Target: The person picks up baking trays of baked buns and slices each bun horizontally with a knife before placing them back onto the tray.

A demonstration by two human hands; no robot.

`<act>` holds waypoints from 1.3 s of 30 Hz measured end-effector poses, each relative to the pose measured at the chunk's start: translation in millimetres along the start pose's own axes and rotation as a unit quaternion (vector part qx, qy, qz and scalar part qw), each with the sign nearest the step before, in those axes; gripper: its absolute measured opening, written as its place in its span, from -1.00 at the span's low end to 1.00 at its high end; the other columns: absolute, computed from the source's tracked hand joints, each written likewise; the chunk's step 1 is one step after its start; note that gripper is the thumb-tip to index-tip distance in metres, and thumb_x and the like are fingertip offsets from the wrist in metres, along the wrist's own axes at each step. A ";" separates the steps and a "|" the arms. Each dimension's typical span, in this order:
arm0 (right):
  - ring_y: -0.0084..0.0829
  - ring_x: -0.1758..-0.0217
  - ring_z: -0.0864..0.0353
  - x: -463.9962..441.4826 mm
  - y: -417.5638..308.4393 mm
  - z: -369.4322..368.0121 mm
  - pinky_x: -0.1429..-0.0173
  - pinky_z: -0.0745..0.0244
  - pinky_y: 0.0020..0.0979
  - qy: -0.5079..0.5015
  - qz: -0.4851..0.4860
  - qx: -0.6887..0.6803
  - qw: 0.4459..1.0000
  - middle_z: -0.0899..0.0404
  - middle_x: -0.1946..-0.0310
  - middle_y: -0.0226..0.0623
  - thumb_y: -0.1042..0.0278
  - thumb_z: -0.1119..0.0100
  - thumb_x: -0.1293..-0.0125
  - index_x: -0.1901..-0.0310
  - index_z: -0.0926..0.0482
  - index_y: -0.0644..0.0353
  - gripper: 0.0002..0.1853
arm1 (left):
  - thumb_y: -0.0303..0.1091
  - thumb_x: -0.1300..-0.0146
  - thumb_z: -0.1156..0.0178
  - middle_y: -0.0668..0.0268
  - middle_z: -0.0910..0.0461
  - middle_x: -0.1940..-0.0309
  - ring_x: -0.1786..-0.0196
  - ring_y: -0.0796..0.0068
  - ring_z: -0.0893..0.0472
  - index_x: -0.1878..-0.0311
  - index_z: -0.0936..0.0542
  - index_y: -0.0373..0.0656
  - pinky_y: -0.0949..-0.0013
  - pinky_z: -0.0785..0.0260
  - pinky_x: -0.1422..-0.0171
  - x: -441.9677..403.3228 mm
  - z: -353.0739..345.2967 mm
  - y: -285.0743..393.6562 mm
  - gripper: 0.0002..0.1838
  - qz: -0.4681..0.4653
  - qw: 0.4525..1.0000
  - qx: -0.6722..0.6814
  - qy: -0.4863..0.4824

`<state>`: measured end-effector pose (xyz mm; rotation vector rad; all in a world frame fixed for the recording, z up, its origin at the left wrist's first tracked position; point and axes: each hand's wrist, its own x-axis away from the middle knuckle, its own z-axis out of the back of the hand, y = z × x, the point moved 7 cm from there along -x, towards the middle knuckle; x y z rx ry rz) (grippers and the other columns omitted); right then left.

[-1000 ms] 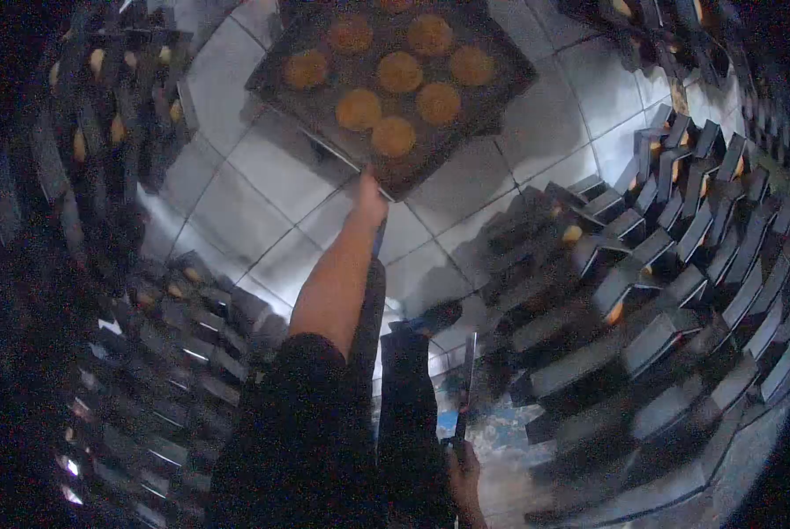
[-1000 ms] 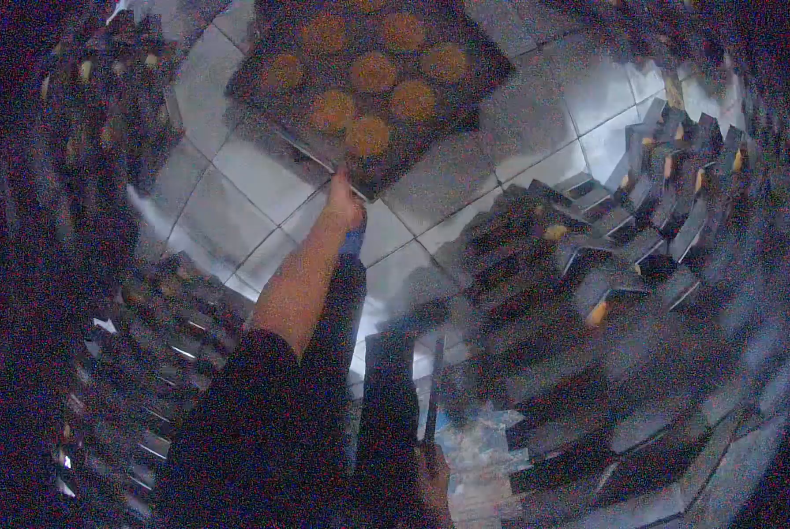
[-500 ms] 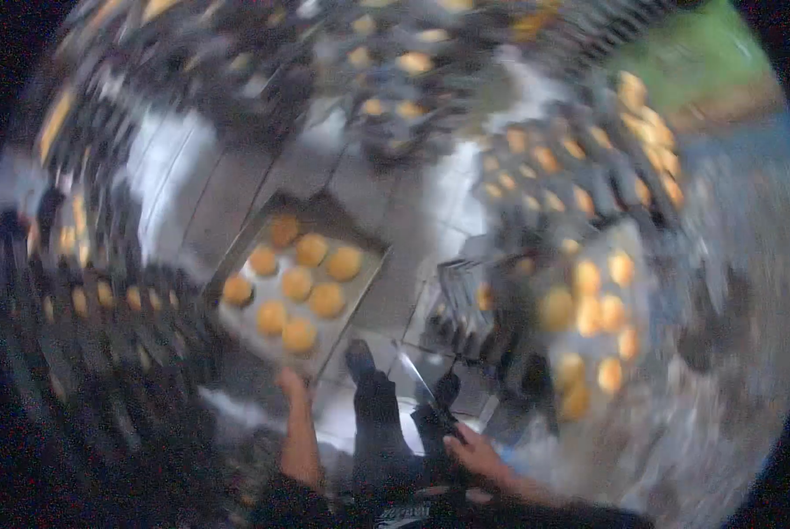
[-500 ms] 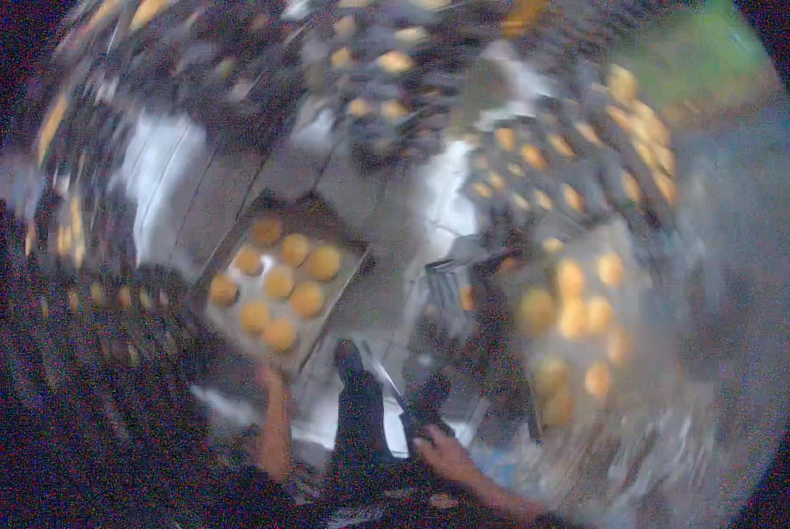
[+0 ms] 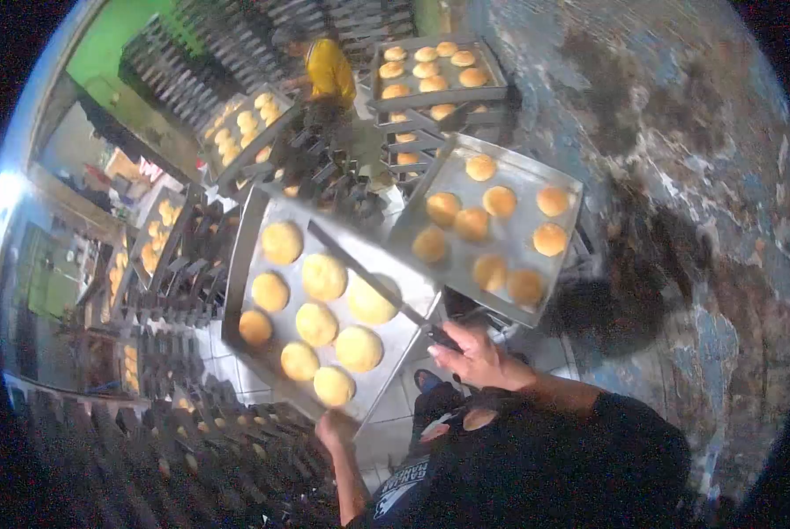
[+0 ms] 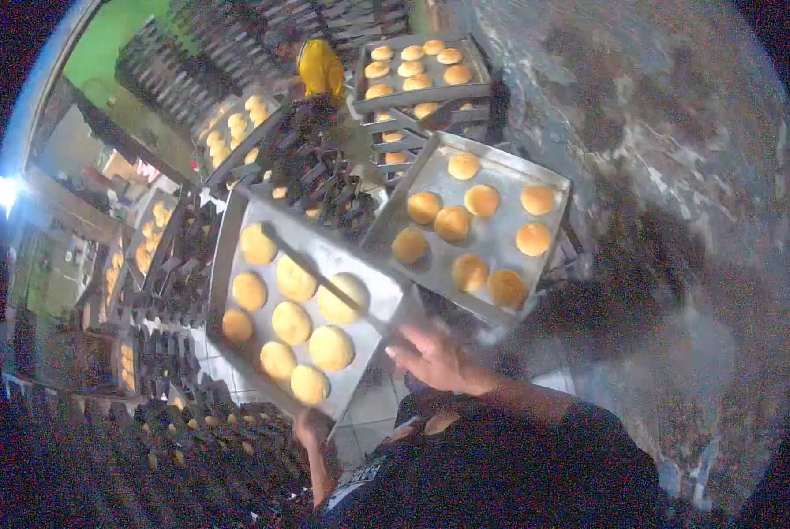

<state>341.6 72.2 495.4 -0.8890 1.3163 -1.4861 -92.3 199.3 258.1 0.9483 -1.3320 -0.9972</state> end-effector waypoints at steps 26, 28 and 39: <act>-0.71 0.54 -0.35 205.2 136.9 228.7 0.47 -0.27 -0.57 0.304 -0.103 0.006 0.947 -0.45 0.52 -0.53 0.32 -0.10 -0.49 -0.03 -0.49 0.18 -0.82 | -0.42 -0.27 -0.27 0.01 -0.60 0.23 0.24 0.18 -0.67 0.03 -0.42 -0.36 0.14 -0.56 0.26 -31.8 -459.0 4.7 -0.68 0.086 0.962 0.021 -0.259; -0.66 0.52 -0.41 180.6 130.4 226.4 0.43 -0.34 -0.49 0.298 -0.121 -0.048 0.946 -0.49 0.51 -0.51 0.29 -0.13 -0.48 0.00 -0.51 0.19 -0.81 | -0.38 -0.26 -0.31 0.02 -0.59 0.21 0.30 0.25 -0.64 -0.06 -0.38 -0.38 0.18 -0.55 0.29 -18.6 -464.7 0.9 -0.58 0.086 0.965 0.044 -0.245; -0.73 0.58 -0.28 60.1 101.2 210.0 0.49 -0.17 -0.61 0.321 -0.130 -0.097 0.933 -0.41 0.53 -0.53 0.34 -0.06 -0.57 -0.14 -0.46 0.22 -0.77 | -0.04 -0.34 -0.31 -0.12 -0.66 0.12 0.01 -0.05 -0.68 0.01 -0.61 -0.38 0.06 -0.49 -0.12 10.8 -501.4 158.3 -0.50 -0.358 0.883 -0.235 -0.192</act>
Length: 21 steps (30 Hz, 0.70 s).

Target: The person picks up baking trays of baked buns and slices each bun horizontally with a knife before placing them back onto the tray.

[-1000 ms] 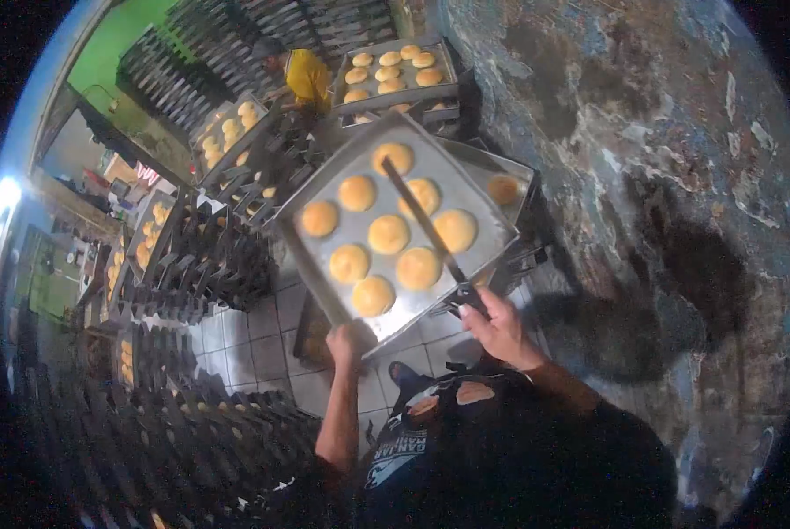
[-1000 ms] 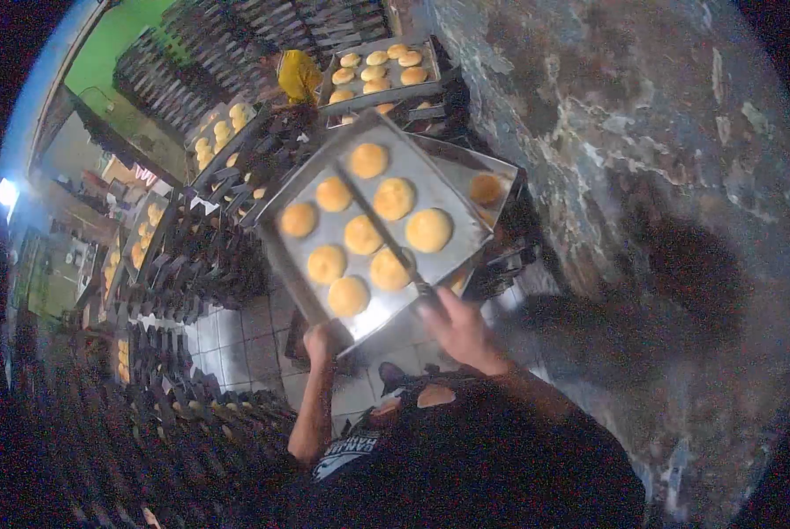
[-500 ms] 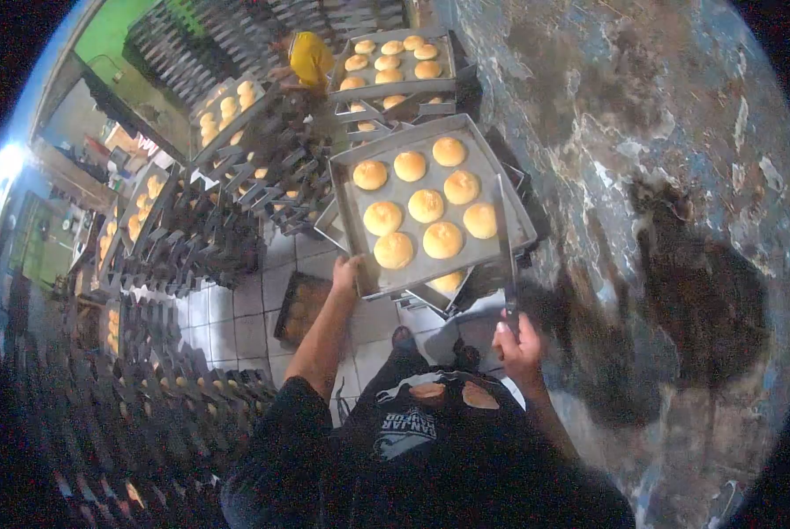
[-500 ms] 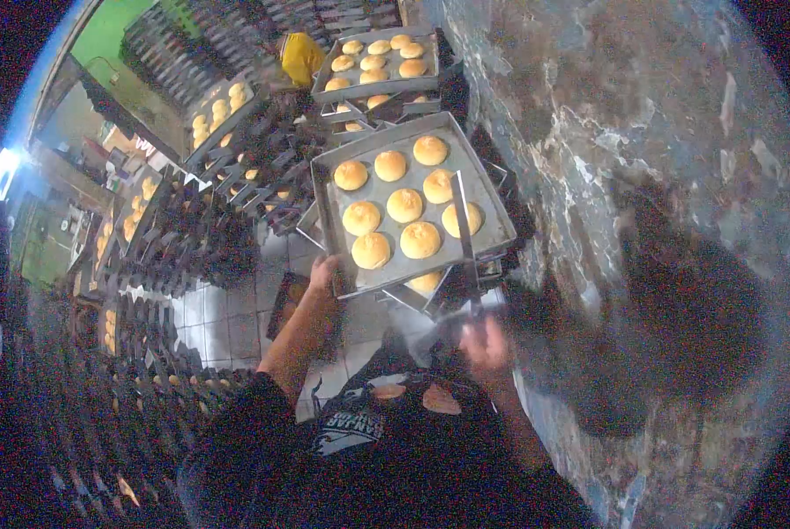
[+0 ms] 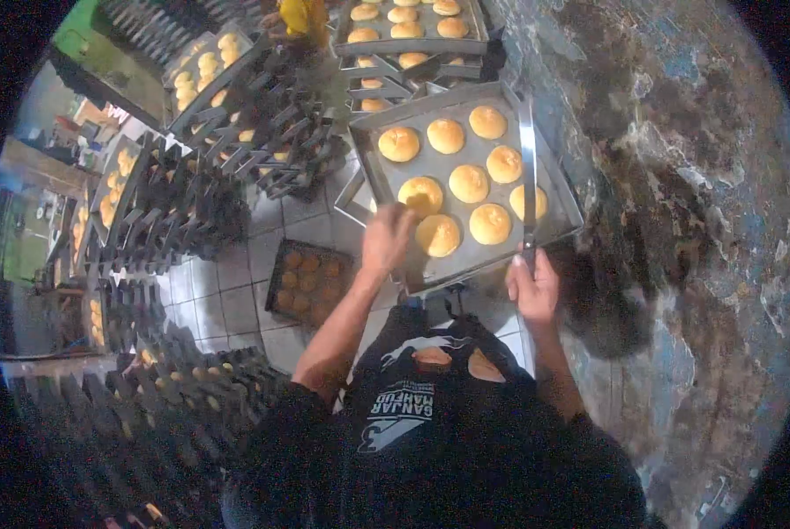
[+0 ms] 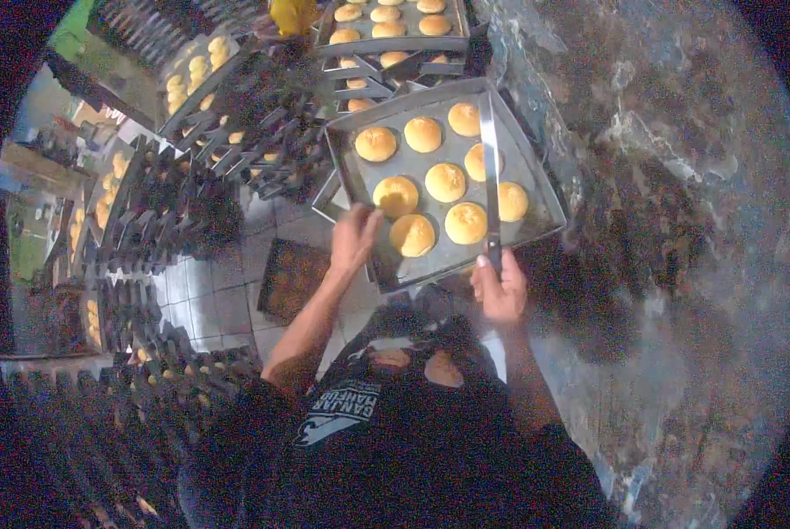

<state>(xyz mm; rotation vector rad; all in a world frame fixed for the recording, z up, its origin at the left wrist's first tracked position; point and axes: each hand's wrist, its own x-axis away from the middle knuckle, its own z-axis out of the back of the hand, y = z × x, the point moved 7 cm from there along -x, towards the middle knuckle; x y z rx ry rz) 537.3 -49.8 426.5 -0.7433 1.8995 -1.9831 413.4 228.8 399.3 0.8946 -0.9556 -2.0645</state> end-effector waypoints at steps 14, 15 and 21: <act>-0.70 0.47 -0.39 6.7 10.0 31.1 0.40 -0.31 -0.57 -0.070 -0.009 -0.036 0.997 -0.49 0.46 -0.54 0.39 -0.11 -0.50 -0.10 -0.52 0.20 -0.78 | 0.09 -0.13 -0.47 -0.07 -0.69 0.01 -0.05 0.01 -0.70 -0.19 -0.59 -0.21 0.03 -0.52 -0.12 37.3 -107.7 -42.5 -0.31 0.208 0.955 -0.093 -0.188; -0.71 0.47 -0.40 6.3 9.9 34.6 0.40 -0.31 -0.57 -0.091 -0.020 -0.051 0.994 -0.50 0.46 -0.54 0.38 -0.11 -0.51 -0.10 -0.52 0.20 -0.79 | 0.03 -0.11 -0.46 -0.12 -0.65 -0.03 -0.08 -0.06 -0.67 -0.22 -0.55 -0.17 0.03 -0.50 -0.18 38.6 -103.0 -20.3 -0.31 0.143 0.971 -0.116 -0.150; -0.72 0.47 -0.38 -2.1 0.8 53.1 0.40 -0.29 -0.61 -0.175 -0.020 -0.041 0.984 -0.49 0.46 -0.53 0.35 -0.10 -0.53 -0.05 -0.52 0.18 -0.83 | -0.23 -0.16 -0.48 -0.04 -0.55 -0.15 -0.09 0.10 -0.64 -0.32 -0.39 -0.22 0.20 -0.54 -0.14 59.8 -126.6 16.0 -0.29 0.119 0.982 0.111 -0.098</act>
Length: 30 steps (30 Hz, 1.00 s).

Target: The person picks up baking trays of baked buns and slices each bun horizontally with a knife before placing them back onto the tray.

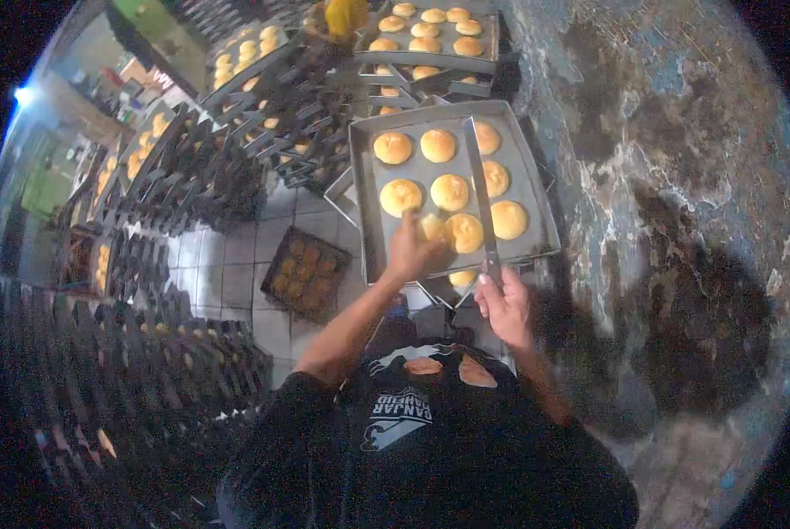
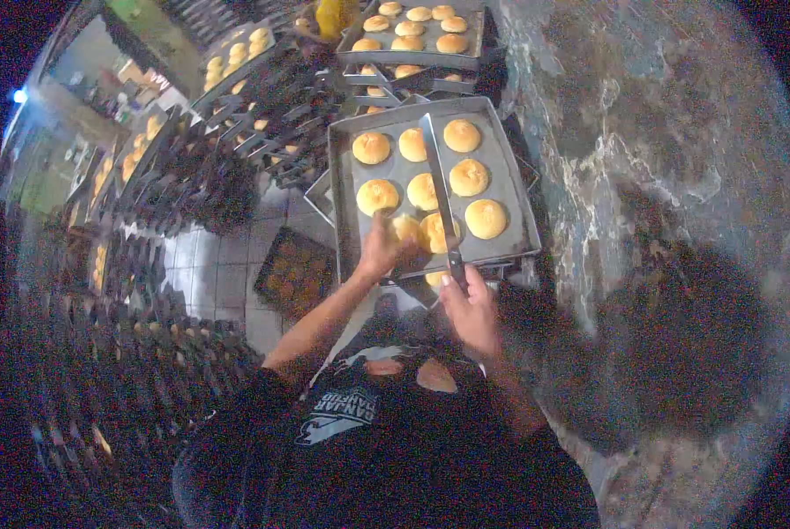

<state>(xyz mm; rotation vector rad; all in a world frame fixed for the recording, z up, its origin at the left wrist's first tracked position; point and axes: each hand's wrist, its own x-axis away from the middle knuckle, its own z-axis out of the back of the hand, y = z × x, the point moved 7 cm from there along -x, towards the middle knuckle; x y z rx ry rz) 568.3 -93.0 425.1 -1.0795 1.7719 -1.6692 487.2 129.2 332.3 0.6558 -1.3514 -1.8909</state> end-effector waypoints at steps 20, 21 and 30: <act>-0.48 0.41 -0.57 -10.1 -49.8 -63.6 0.23 -0.53 -0.38 -0.041 0.134 0.206 0.968 -0.60 0.47 -0.28 0.31 -0.06 -0.54 -0.48 -0.29 0.29 -0.45 | 0.40 -0.22 -0.25 0.38 -0.71 0.33 0.29 0.38 -0.70 0.09 -0.66 -0.01 0.29 -0.61 0.26 -56.2 38.9 77.8 -0.38 0.116 0.688 0.713 0.065; -0.45 0.40 -0.59 -10.2 -49.9 -64.9 0.21 -0.54 -0.37 -0.042 0.129 0.206 0.969 -0.61 0.46 -0.26 0.32 -0.06 -0.53 -0.48 -0.29 0.28 -0.45 | 0.40 -0.22 -0.26 0.38 -0.71 0.33 0.30 0.39 -0.70 0.09 -0.66 -0.01 0.29 -0.60 0.26 -60.1 37.7 76.9 -0.39 0.112 0.689 0.715 0.043; -0.34 0.36 -0.69 -4.9 -47.2 -64.2 0.19 -0.56 -0.30 -0.007 0.127 0.274 0.953 -0.66 0.44 -0.13 0.33 -0.08 -0.52 -0.46 -0.31 0.28 -0.45 | 0.34 -0.28 -0.23 0.39 -0.70 0.29 0.25 0.41 -0.69 0.05 -0.64 -0.02 0.26 -0.59 0.16 -67.1 37.4 73.4 -0.43 0.121 0.694 0.710 0.013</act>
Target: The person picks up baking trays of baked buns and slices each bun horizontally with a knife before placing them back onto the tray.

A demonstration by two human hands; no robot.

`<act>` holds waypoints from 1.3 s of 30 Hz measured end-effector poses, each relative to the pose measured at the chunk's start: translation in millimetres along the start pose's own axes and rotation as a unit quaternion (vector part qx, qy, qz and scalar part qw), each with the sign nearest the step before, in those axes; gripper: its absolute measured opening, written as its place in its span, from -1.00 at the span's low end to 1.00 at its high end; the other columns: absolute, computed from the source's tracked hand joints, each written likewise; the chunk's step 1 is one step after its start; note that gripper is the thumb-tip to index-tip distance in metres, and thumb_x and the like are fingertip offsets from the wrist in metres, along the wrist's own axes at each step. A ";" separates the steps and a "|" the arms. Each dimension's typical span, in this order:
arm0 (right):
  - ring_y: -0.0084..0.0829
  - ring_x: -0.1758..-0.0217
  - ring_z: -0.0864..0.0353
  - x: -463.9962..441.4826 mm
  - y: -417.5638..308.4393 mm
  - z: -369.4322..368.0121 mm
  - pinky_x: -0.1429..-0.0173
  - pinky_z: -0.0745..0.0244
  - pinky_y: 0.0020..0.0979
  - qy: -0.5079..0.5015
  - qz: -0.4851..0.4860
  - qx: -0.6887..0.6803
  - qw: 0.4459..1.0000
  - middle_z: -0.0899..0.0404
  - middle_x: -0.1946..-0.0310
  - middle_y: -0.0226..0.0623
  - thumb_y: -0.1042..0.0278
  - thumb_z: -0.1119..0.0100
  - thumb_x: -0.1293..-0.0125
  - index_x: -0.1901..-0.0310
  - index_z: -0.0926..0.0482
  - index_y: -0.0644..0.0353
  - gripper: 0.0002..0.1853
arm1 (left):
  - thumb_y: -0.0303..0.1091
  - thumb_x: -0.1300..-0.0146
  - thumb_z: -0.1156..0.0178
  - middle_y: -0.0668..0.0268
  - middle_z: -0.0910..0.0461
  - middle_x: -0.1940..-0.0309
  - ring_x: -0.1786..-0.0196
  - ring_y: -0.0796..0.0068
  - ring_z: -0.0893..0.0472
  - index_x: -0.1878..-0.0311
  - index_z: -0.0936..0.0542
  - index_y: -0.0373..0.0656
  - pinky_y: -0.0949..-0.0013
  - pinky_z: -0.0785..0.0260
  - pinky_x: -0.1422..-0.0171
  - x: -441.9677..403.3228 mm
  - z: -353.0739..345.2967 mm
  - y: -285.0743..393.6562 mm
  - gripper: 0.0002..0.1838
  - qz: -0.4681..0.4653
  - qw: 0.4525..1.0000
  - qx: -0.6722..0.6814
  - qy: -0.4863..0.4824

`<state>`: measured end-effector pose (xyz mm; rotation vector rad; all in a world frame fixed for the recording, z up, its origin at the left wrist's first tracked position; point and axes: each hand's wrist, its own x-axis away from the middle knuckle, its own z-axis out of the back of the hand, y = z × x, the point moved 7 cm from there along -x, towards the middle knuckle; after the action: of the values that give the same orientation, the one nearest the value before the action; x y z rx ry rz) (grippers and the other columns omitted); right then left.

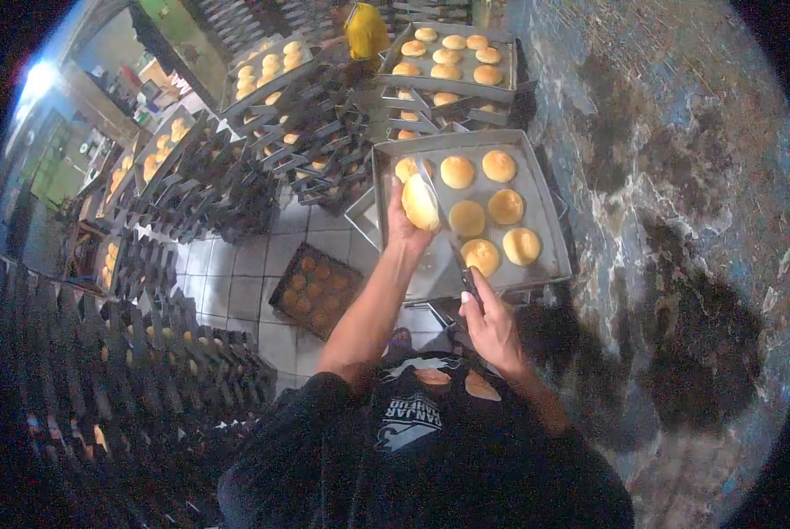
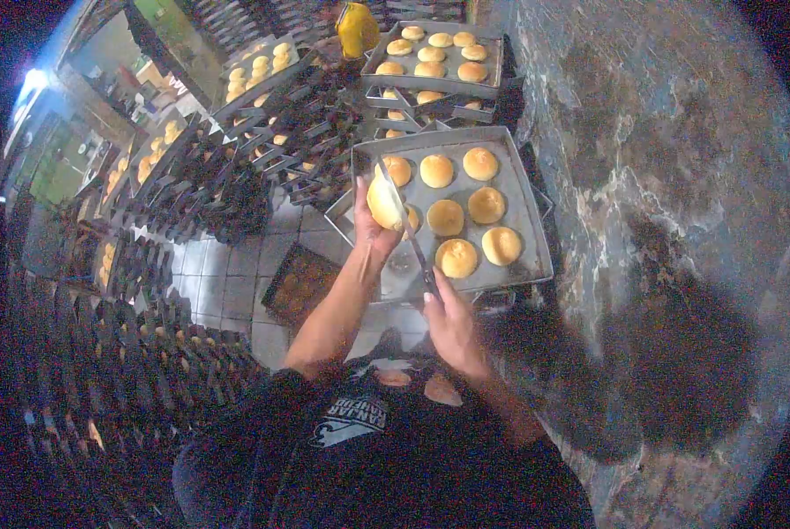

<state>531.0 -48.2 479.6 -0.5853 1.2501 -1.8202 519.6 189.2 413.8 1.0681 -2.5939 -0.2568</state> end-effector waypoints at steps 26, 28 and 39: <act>-0.27 0.39 -0.67 -4.2 -7.8 19.1 0.16 -0.57 -0.24 -0.064 -0.067 -0.044 0.995 -0.67 0.44 -0.13 0.29 -0.10 -0.50 -0.43 -0.34 0.32 -0.45 | -0.27 -0.34 -0.32 0.28 -0.70 0.30 0.33 0.44 -0.74 0.04 -0.55 -0.16 0.32 -0.68 0.20 52.0 -27.7 -8.0 -0.75 0.000 0.941 -0.274 -0.198; -0.59 0.53 -0.46 -4.9 -4.3 17.6 0.37 -0.45 -0.45 -0.045 -0.025 -0.038 0.998 -0.56 0.51 -0.38 0.31 -0.04 -0.54 -0.47 -0.35 0.16 -0.50 | -0.26 -0.33 -0.33 0.28 -0.71 0.27 0.32 0.44 -0.74 0.00 -0.56 -0.18 0.33 -0.68 0.20 40.1 -15.4 -0.7 -0.72 -0.008 0.944 -0.263 -0.196; -0.55 0.48 -0.51 -12.0 0.8 12.2 0.33 -0.48 -0.43 -0.061 -0.075 -0.062 0.993 -0.56 0.52 -0.37 0.28 -0.07 -0.52 -0.50 -0.30 0.16 -0.44 | -0.16 -0.33 -0.32 0.26 -0.69 0.26 0.23 0.40 -0.73 0.02 -0.55 -0.16 0.29 -0.67 0.11 21.5 11.3 -7.1 -0.68 -0.014 0.958 -0.244 -0.148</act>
<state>547.1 -44.7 484.6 -0.8682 1.2705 -1.8083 505.9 169.4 406.1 0.9364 -2.5487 -1.0750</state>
